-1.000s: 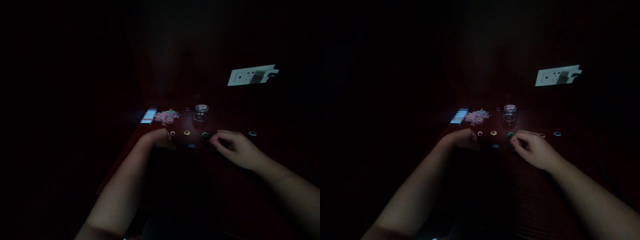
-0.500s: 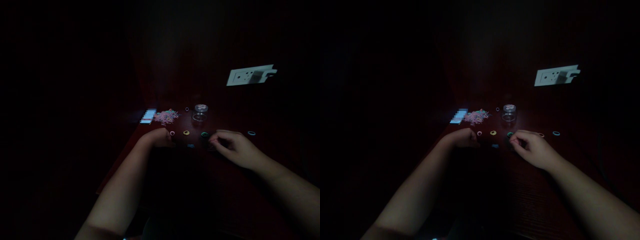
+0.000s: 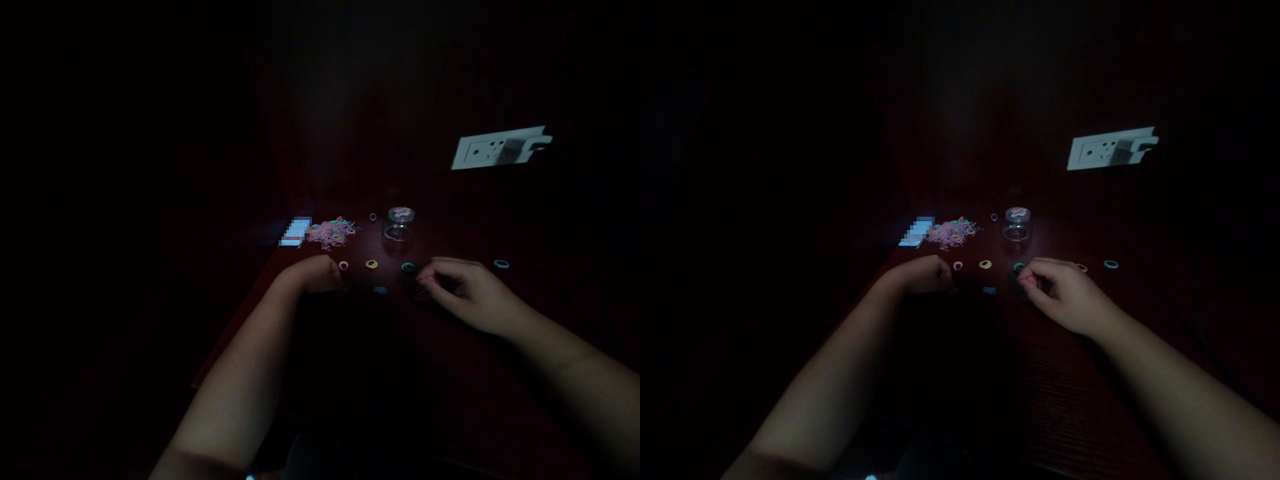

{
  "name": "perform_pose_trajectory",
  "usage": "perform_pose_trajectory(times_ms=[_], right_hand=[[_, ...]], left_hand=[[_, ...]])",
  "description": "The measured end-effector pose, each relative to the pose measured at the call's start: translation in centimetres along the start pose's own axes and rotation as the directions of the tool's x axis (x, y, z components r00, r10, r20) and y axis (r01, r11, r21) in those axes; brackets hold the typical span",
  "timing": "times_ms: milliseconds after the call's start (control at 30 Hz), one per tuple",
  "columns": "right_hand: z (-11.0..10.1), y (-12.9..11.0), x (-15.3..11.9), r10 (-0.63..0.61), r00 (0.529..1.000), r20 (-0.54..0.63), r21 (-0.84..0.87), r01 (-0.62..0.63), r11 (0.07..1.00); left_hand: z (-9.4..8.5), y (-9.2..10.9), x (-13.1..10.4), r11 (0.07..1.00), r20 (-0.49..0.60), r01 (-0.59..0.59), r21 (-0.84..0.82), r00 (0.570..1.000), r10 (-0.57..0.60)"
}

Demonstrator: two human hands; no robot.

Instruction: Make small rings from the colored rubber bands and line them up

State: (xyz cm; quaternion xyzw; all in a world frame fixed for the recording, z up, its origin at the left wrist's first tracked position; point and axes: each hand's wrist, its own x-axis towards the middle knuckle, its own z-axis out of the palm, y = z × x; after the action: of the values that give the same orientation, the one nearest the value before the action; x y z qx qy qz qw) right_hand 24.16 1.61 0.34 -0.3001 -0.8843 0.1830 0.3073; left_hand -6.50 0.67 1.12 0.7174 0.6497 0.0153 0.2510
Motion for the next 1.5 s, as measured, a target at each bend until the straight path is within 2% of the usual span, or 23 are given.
perform_pose_trajectory(times_ms=[167,333,467,700,900,1067,1133,1200,1300,1500], right_hand=[[0.0,0.0,0.0,0.001,1.000,-0.015,-0.007,-0.001,1.000],[0.1,0.1,0.0,0.008,1.000,-0.006,0.004,-0.008,1.000],[0.1,0.2,0.0,0.002,1.000,-0.002,-0.003,-0.002,1.000],[0.1,0.2,-0.1,0.001,1.000,0.001,-0.004,-0.001,1.000],[0.1,0.2,-0.1,-0.002,1.000,-0.003,-0.012,0.002,1.000],[0.0,0.3,-0.2,-0.002,1.000,0.006,-0.006,0.002,1.000],[0.0,0.3,-0.2,0.001,1.000,0.004,-0.002,-0.001,1.000],[0.0,0.4,-0.2,0.006,1.000,0.002,0.003,-0.006,1.000],[0.1,0.5,-0.2,0.009,1.000,0.004,0.007,-0.009,1.000],[0.2,0.4,-0.1,-0.003,1.000,-0.006,0.009,0.003,1.000]], left_hand=[[-0.1,0.0,-0.1,1.000,-0.004,-0.019,-0.014,1.000,0.019],[-0.2,0.5,-0.7,1.000,0.061,0.030,-0.002,0.998,-0.030],[-0.2,0.9,-0.9,0.999,0.087,0.011,0.034,0.996,-0.014],[-0.2,0.8,-0.7,1.000,0.075,0.019,0.010,0.997,-0.020],[0.1,0.6,-0.2,1.000,0.007,0.000,0.016,1.000,-0.001],[-0.2,0.5,-0.6,1.000,0.035,-0.007,-0.005,0.999,0.007],[-0.4,0.2,-0.4,1.000,-0.023,0.018,-0.003,1.000,-0.019],[-0.6,-0.5,0.0,0.997,-0.153,0.072,0.008,0.986,-0.070],[-0.5,-1.8,1.1,0.988,-0.324,0.152,0.014,0.936,-0.139],[0.8,-3.4,3.3,0.985,-0.496,0.168,0.032,0.858,-0.130]])
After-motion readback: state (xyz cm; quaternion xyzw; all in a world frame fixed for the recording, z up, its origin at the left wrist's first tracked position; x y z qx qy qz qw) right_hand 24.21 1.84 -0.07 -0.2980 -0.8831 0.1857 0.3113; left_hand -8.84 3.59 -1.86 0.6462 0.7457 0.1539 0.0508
